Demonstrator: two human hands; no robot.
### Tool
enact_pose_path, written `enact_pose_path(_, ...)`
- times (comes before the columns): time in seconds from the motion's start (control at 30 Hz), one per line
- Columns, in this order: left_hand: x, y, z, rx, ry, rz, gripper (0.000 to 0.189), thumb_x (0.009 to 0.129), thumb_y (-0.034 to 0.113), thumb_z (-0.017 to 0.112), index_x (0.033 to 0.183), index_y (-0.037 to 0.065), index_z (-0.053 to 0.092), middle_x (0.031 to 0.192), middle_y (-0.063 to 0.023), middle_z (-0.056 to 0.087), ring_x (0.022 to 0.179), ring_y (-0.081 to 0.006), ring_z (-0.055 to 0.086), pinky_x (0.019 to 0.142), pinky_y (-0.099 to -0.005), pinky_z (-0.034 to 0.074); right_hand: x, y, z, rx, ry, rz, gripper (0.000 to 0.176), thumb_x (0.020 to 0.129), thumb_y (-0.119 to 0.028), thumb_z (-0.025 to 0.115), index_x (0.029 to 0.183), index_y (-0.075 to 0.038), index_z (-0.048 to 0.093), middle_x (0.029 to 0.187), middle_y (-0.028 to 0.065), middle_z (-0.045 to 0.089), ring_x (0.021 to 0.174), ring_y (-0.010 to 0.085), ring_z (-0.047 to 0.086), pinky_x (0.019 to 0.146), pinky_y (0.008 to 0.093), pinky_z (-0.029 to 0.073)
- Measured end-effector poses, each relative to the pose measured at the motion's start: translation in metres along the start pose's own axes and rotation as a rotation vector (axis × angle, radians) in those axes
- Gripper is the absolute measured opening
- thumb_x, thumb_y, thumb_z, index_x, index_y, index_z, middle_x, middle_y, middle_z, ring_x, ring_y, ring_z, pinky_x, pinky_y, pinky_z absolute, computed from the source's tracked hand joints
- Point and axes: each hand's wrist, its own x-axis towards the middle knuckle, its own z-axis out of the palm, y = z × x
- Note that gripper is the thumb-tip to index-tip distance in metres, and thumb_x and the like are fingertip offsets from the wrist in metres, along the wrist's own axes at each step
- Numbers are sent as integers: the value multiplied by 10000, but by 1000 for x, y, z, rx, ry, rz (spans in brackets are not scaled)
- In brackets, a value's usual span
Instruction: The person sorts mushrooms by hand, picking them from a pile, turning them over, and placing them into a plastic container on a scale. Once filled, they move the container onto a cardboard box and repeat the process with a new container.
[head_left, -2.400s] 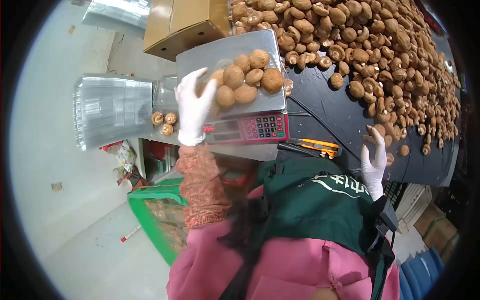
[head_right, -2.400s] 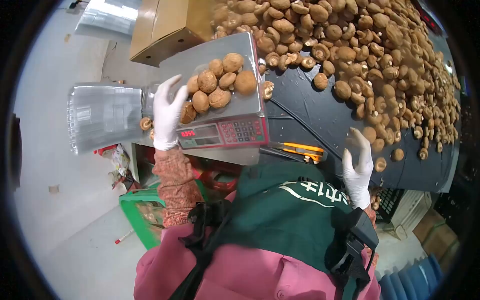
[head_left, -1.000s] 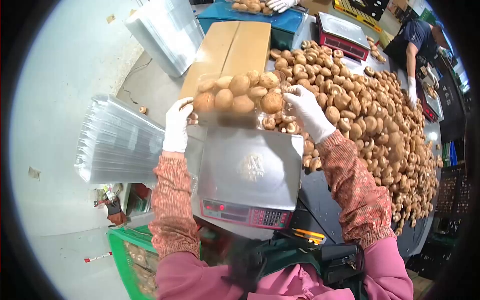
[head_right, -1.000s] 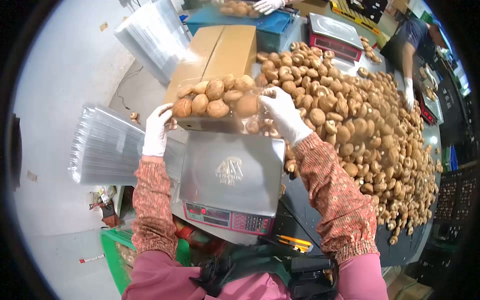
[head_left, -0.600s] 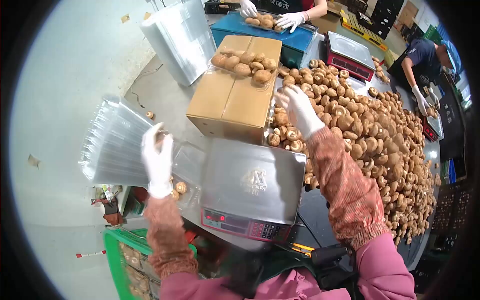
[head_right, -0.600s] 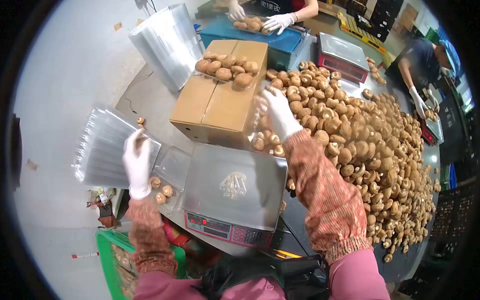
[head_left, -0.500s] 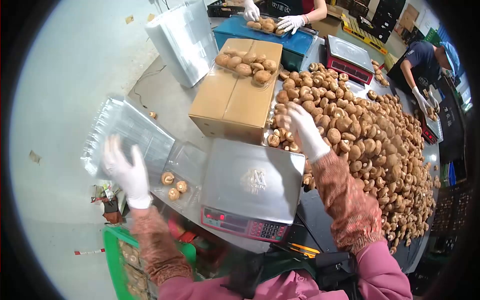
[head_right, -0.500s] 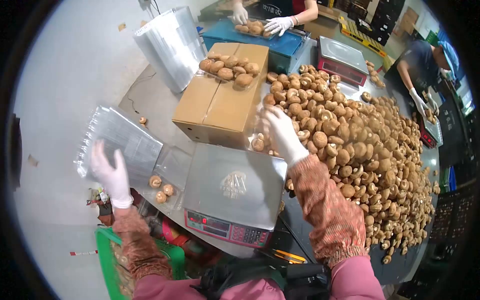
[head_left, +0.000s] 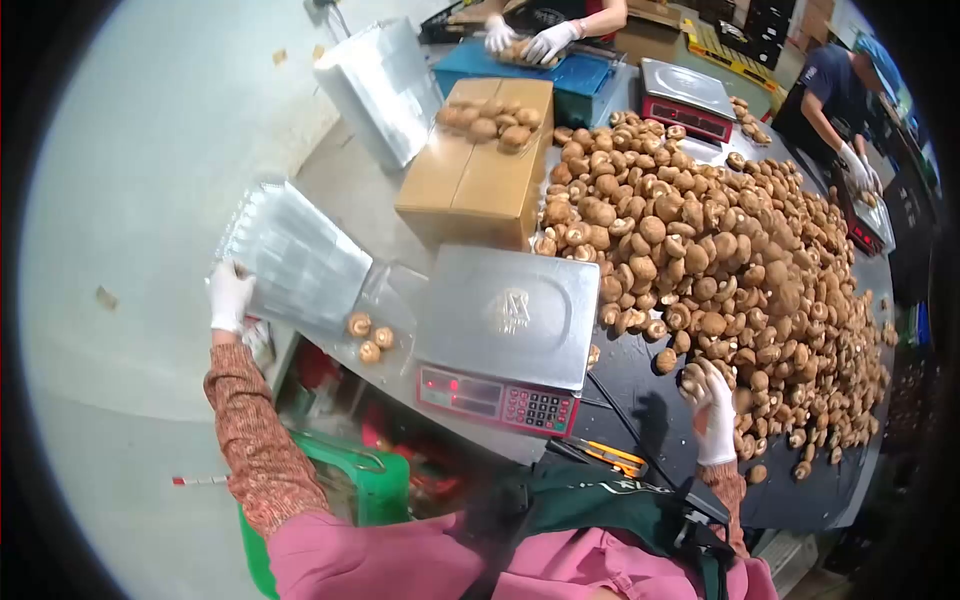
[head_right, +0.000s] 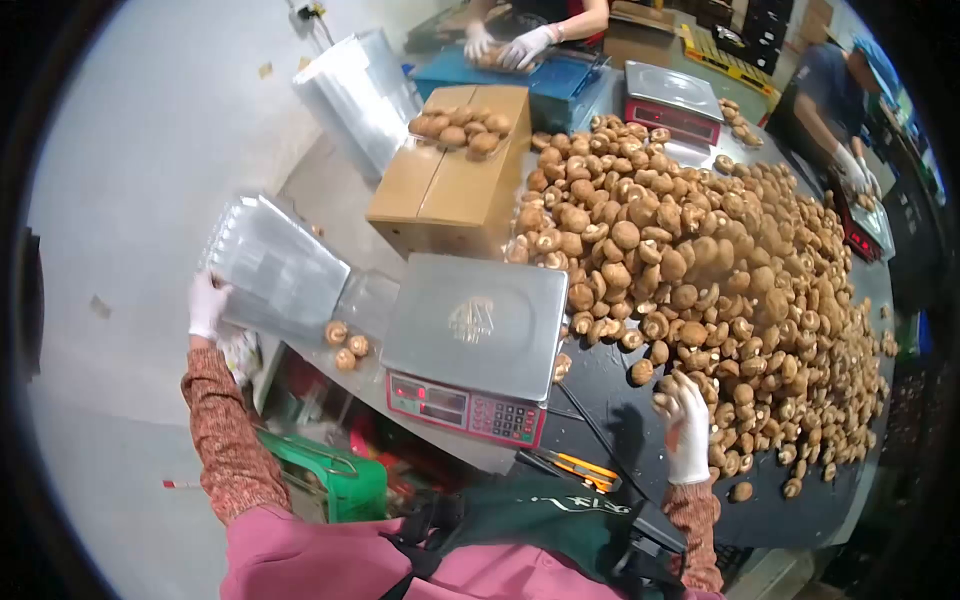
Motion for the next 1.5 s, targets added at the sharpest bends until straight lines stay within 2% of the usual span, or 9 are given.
enact_pose_path(0.17,11,-10,-11,-371,-187,-140,236,756,57,791,717,35,559,677,38,542,649,-97,494,609,-296,448,-36,21,-61,140,59,-54,389,1022,-228,529,1356,-28,529,1171,67,638,900,189,632,817,329,508)
enact_pose_path(0.4,8,-5,-9,-567,-146,-12,215,888,148,705,981,-44,675,947,-73,681,888,-145,595,818,-302,476,-67,11,-47,78,80,-139,335,1001,-239,574,1275,-45,581,1132,72,667,898,158,645,802,299,500)
enact_pose_path(0.53,47,-21,-2,271,-216,106,273,868,153,629,984,-87,687,890,-151,727,842,-234,675,792,-380,513,-80,11,-53,34,145,-101,372,997,-240,580,1297,-21,568,1136,116,678,891,163,658,799,304,513)
enact_pose_path(0.63,53,-25,6,261,-147,180,266,815,140,632,931,-94,685,816,-186,721,780,-265,688,751,-416,521,-89,24,-68,-16,189,-106,392,1005,-261,567,1313,-19,557,1145,114,680,892,151,663,815,295,519)
enact_pose_path(0.83,68,-51,11,-248,-198,-30,207,842,135,690,870,-56,614,738,-37,576,645,-132,512,588,-314,431,-128,33,-94,-20,347,-106,401,1017,-268,540,1324,-11,547,1172,118,668,897,150,666,845,306,522)
enact_pose_path(0.97,59,-39,-7,-160,-166,61,179,874,115,704,848,-10,578,794,-17,566,751,-152,527,680,-314,456,-149,39,-119,-89,444,-83,397,1017,-251,536,1331,-8,540,1135,110,685,889,148,670,823,305,523)
enact_pose_path(1.2,-87,153,-8,-349,189,387,79,917,32,665,954,-5,605,928,-91,615,856,-211,582,828,-374,502,-197,13,-173,-165,752,-276,356,999,-227,560,1265,7,597,1111,101,704,849,124,671,763,270,522)
enact_pose_path(1.43,-209,256,129,-238,-192,1053,205,796,-48,682,973,52,649,929,-112,642,898,-298,618,808,-399,492,-190,50,-212,-320,829,-298,369,942,-158,623,1254,37,594,1067,140,702,840,156,664,787,289,551)
enact_pose_path(1.5,-216,254,150,-149,-369,929,258,796,1,718,1040,50,649,975,-107,651,925,-292,624,816,-404,492,-182,59,-208,-806,900,-309,382,920,-170,656,1261,-4,605,1099,129,699,843,153,660,790,296,550)
